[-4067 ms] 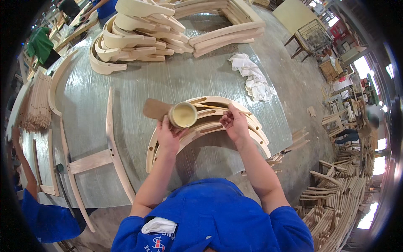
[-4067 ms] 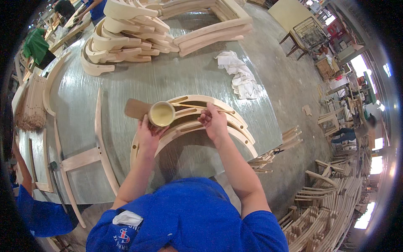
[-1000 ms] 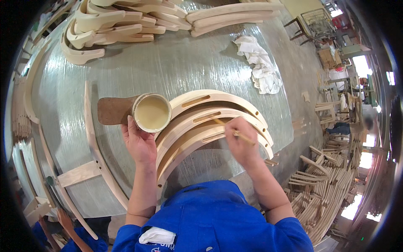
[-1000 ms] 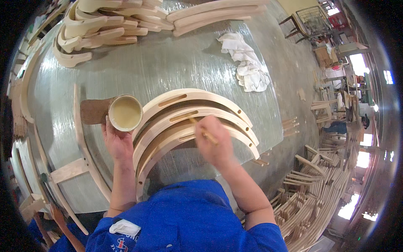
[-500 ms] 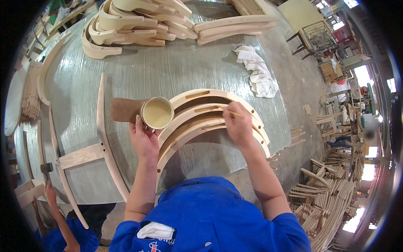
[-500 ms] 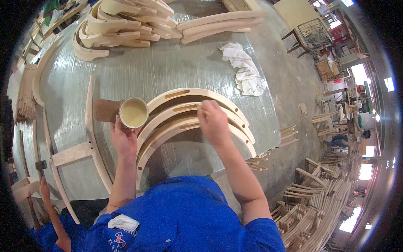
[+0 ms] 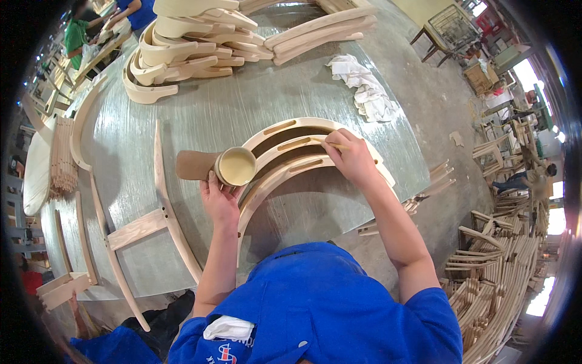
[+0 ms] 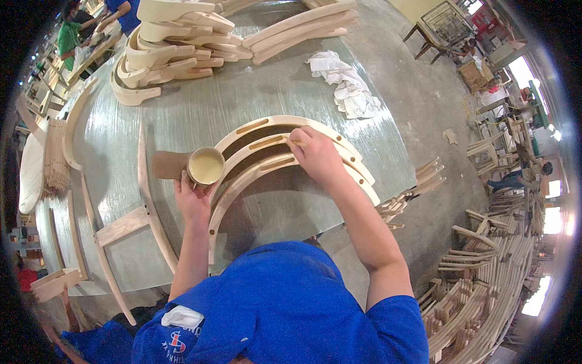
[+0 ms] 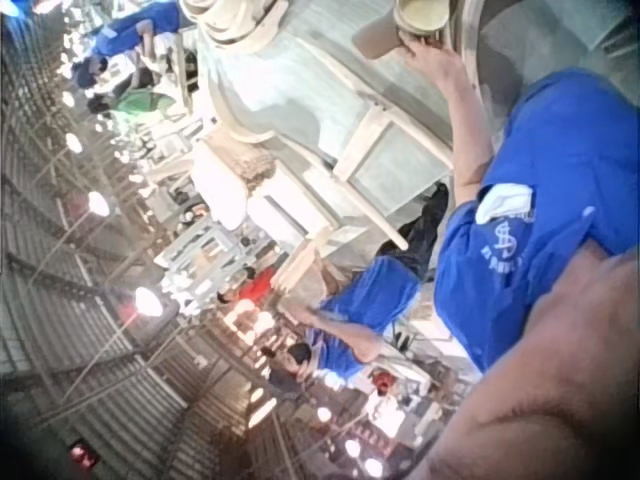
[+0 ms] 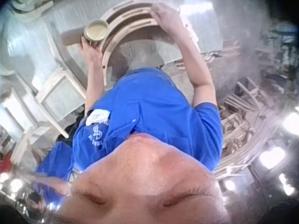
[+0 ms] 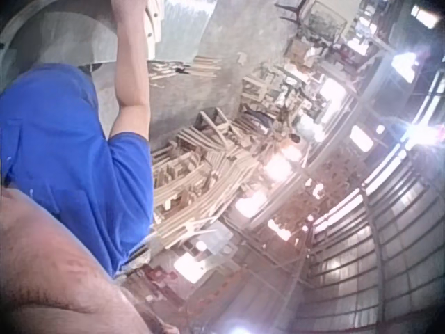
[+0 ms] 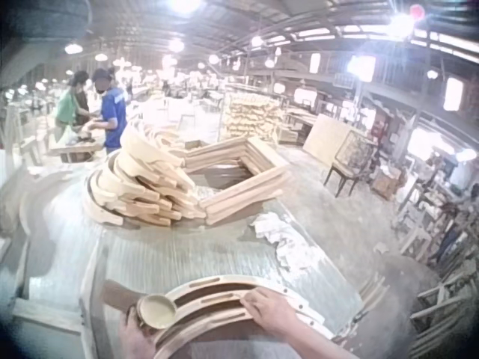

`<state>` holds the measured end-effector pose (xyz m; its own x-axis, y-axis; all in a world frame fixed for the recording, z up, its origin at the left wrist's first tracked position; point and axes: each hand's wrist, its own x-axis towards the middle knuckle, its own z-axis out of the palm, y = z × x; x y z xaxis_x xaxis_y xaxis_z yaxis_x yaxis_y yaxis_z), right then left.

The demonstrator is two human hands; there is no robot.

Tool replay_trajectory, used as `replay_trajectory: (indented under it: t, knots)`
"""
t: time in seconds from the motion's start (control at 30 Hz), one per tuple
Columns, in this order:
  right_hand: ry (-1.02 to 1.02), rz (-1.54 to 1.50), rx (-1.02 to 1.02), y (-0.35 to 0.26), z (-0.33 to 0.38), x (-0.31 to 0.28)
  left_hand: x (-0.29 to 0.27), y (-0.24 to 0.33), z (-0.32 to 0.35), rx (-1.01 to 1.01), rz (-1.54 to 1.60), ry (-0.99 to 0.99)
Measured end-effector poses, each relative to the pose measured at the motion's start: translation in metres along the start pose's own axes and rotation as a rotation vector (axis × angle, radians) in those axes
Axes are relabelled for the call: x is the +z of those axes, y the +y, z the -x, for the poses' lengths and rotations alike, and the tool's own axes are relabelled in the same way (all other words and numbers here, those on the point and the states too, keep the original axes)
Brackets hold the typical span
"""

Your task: The person applies glue to curved wooden chair parts and rectangular chair frames using a brush and a small container. They dip the brush into the container, apply glue to the wood, and place the parts aside on the table.

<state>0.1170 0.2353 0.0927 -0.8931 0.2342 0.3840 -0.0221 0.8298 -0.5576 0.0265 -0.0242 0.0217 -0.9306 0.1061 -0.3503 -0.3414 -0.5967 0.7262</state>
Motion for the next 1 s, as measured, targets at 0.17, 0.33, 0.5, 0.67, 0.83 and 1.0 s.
replay_trajectory:
  t: [0.17,0.33,0.5,0.67,0.83,1.0]
  knots:
    - [0.079,-0.643,0.201,-0.038,0.003,-0.005,0.015,-0.014,-0.001,0.025,-0.078,-0.036]
    - [0.023,-0.658,0.334,-0.033,0.004,0.009,0.038,-0.026,0.012,-0.024,-0.049,-0.158]
    - [0.044,-1.119,0.675,-0.018,0.011,0.011,0.045,-0.03,0.019,-0.148,-0.003,-0.151]
    - [0.077,-1.408,0.704,-0.006,0.022,0.004,0.042,-0.034,0.017,-0.192,0.011,-0.125]
    - [0.17,-1.517,0.849,0.011,0.032,0.021,0.05,-0.038,0.014,-0.212,0.028,-0.213]
    - [0.2,-1.46,1.038,0.02,0.038,0.033,0.065,-0.043,0.019,-0.249,-0.027,-0.215]
